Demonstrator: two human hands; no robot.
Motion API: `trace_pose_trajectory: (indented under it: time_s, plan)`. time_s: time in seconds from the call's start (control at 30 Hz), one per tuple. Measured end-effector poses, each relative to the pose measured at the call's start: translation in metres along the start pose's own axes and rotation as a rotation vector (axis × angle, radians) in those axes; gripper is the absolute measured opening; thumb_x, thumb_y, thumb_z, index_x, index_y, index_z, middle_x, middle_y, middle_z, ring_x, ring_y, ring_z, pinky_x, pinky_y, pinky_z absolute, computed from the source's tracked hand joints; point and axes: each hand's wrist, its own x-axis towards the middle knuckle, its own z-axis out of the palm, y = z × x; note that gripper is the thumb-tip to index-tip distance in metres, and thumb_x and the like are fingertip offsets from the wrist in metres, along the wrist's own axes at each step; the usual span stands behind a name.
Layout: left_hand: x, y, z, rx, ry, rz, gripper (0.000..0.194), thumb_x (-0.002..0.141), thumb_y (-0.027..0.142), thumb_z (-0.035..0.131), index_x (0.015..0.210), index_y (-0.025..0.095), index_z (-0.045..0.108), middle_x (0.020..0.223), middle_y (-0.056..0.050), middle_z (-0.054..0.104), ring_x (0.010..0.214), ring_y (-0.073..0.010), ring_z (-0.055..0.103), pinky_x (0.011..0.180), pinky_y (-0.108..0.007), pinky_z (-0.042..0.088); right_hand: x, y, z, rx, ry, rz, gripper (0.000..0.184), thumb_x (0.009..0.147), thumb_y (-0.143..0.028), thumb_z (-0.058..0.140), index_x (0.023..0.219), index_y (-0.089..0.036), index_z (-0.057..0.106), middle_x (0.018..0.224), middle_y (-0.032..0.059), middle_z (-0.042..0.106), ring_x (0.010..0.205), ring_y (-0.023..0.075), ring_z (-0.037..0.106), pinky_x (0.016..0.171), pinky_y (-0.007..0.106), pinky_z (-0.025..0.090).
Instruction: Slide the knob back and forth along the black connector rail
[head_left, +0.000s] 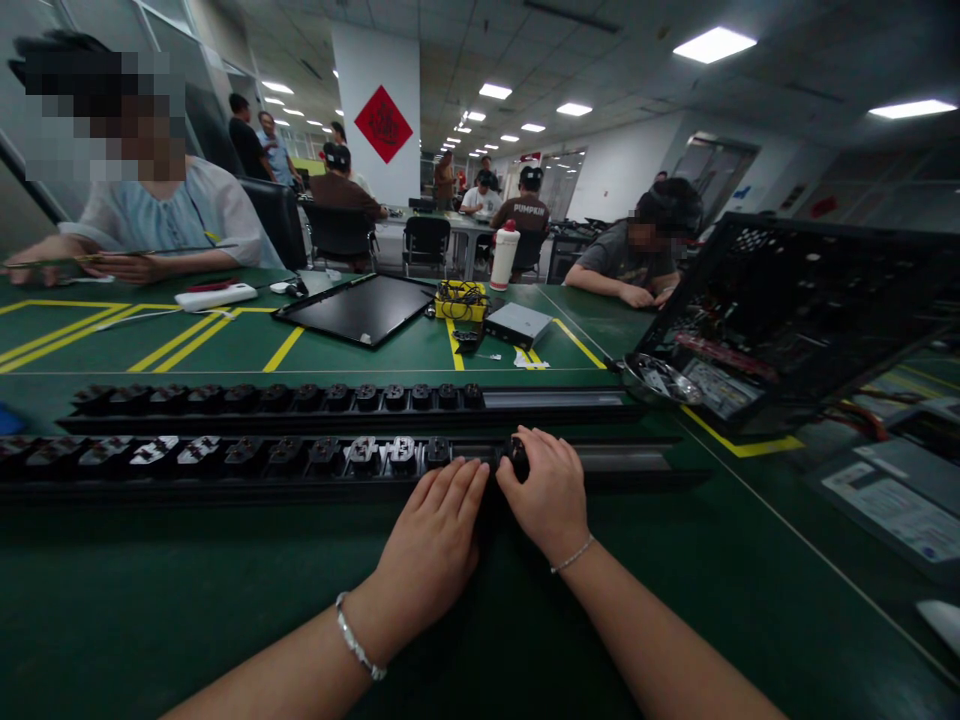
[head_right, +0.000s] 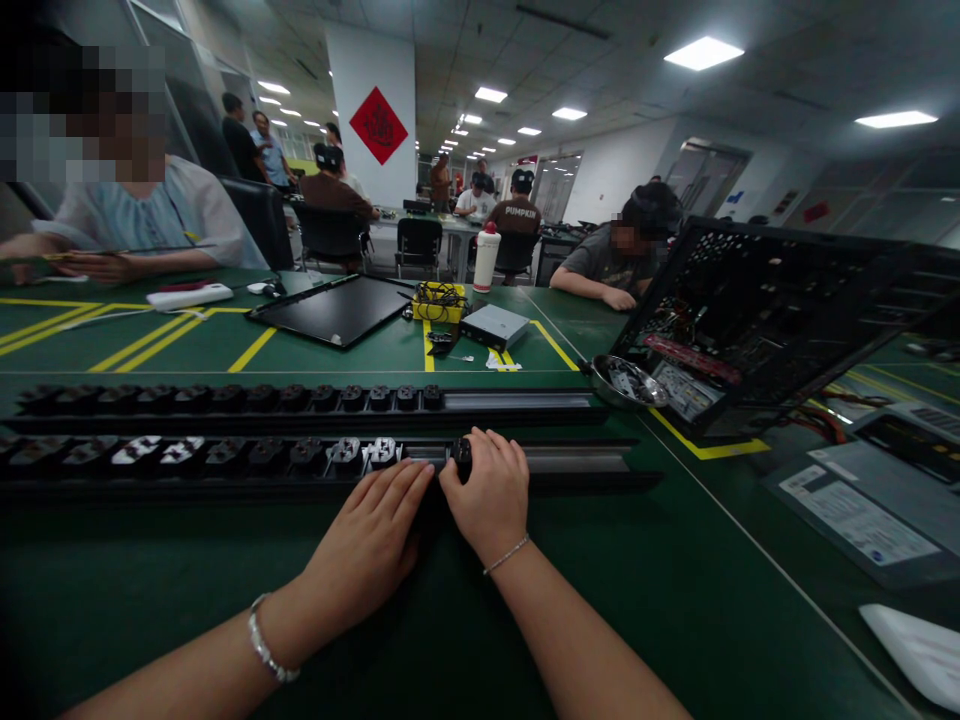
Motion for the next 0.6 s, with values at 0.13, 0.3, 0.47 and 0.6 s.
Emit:
trace_pose_trajectory:
  time_s: [0.13,0.3,0.47,0.6]
  plan:
    - [0.0002,-0.0003,0.0008,-0.005,-0.007,0.000,0.062,0.079,0.014,0.042,0.140,0.015,0.028,0.141,-0.009,0.042,0.129,-0.0233,0.036,0.105,-0.041,0.032,-0.0008,-0.0008,-0.0018,-0.028,-0.024,0.016,0.031,0.077,-0.030,0.051,0.102,-0.015,0.064,0.120,0.0119,0.061,0.117,0.0271,0.049,0.101,0.044,0.031]
    - [0.0006,0.0002,0.0002,0.001,0.003,0.003,0.061,0.080,0.013,0.041,0.140,0.013,0.028,0.141,-0.009,0.043,0.129,-0.0234,0.037,0.105,-0.041,0.032,-0.0006,-0.0022,-0.0032,-0.022,-0.026,0.030,0.032,0.077,-0.029,0.051,0.102,-0.015,0.064,0.116,0.0104,0.063,0.116,0.0274,0.049,0.102,0.045,0.030]
    - [0.0002,-0.0003,0.0003,0.001,0.002,0.000,0.063,0.078,0.014,0.042,0.140,0.014,0.028,0.141,-0.010,0.043,0.128,-0.0238,0.038,0.105,-0.042,0.032,-0.0009,-0.0015,-0.0015,-0.014,0.004,0.023,0.032,0.077,-0.029,0.051,0.103,-0.016,0.064,0.113,0.0107,0.065,0.115,0.0271,0.051,0.101,0.046,0.031]
    - [0.0001,-0.0005,0.0006,-0.001,0.004,0.004,0.065,0.078,0.013,0.042,0.140,0.015,0.027,0.141,-0.010,0.043,0.129,-0.0236,0.037,0.105,-0.042,0.033,-0.0012,-0.0004,-0.0001,-0.014,0.005,0.024,0.033,0.077,-0.029,0.050,0.104,-0.015,0.063,0.113,0.0112,0.064,0.115,0.0270,0.051,0.102,0.046,0.031]
